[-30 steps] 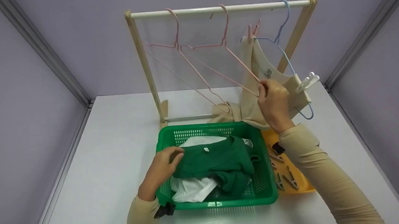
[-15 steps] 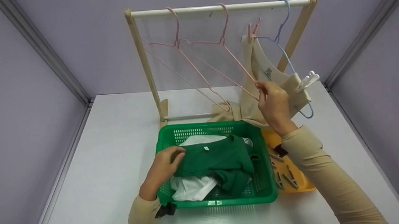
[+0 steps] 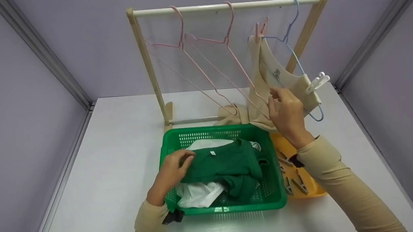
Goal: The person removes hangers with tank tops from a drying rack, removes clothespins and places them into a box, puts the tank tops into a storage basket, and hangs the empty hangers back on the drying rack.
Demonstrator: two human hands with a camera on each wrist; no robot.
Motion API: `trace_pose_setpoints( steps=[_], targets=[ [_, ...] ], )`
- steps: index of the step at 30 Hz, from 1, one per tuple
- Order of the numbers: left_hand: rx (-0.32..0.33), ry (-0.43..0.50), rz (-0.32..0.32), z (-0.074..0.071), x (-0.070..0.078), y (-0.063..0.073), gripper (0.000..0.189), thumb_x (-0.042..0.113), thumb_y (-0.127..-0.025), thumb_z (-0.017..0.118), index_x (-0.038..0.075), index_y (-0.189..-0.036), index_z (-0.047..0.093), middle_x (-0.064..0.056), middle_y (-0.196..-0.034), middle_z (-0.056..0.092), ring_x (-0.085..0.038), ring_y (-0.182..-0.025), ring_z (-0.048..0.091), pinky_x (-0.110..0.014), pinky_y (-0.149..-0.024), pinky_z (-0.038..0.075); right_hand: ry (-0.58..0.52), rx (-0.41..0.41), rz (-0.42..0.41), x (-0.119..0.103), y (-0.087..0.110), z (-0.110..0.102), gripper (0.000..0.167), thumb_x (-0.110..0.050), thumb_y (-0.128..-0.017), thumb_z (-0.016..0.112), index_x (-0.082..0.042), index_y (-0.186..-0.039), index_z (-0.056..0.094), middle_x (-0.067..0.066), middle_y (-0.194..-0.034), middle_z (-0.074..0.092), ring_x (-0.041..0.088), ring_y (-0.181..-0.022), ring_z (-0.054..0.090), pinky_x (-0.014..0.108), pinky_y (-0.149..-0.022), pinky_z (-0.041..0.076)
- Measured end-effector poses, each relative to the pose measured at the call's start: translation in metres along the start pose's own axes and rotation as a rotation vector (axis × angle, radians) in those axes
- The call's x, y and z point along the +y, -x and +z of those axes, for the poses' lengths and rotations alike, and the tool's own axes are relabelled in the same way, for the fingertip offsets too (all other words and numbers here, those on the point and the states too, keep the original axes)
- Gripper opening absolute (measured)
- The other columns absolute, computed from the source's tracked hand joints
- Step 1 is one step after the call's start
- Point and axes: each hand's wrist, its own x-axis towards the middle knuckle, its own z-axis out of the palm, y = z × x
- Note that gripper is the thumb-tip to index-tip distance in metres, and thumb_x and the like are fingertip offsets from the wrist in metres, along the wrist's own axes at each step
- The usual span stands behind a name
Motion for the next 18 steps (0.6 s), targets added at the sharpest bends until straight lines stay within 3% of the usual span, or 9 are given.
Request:
trace_pose_setpoints(
  steps=[12, 18],
  targets=[
    [0.011, 0.002, 0.026, 0.002, 0.003, -0.004, 0.019, 0.014, -0.098, 0.056, 0.002, -0.108, 0.067, -0.011, -0.106, 0.071, -0.023, -0.099, 0.068, -0.040, -0.087, 0.056, 0.005, 0.037, -0.053, 0.002, 0.015, -0.014, 0.022, -0.004, -0.091, 0.063, 0.008, -0.110, 0.061, 0.025, -0.103, 0.066, 0.037, -0.094, 0.066, 0.050, -0.088, 0.056],
    [0.007, 0.002, 0.033, 0.002, 0.005, -0.005, 0.019, 0.013, -0.097, 0.056, 0.002, -0.108, 0.067, -0.011, -0.106, 0.071, -0.023, -0.099, 0.068, -0.040, -0.088, 0.055, 0.021, 0.112, -0.084, 0.004, 0.018, -0.024, 0.015, 0.001, -0.090, 0.061, 0.009, -0.101, 0.063, 0.025, -0.094, 0.066, 0.036, -0.085, 0.066, 0.047, -0.079, 0.057]
  ],
)
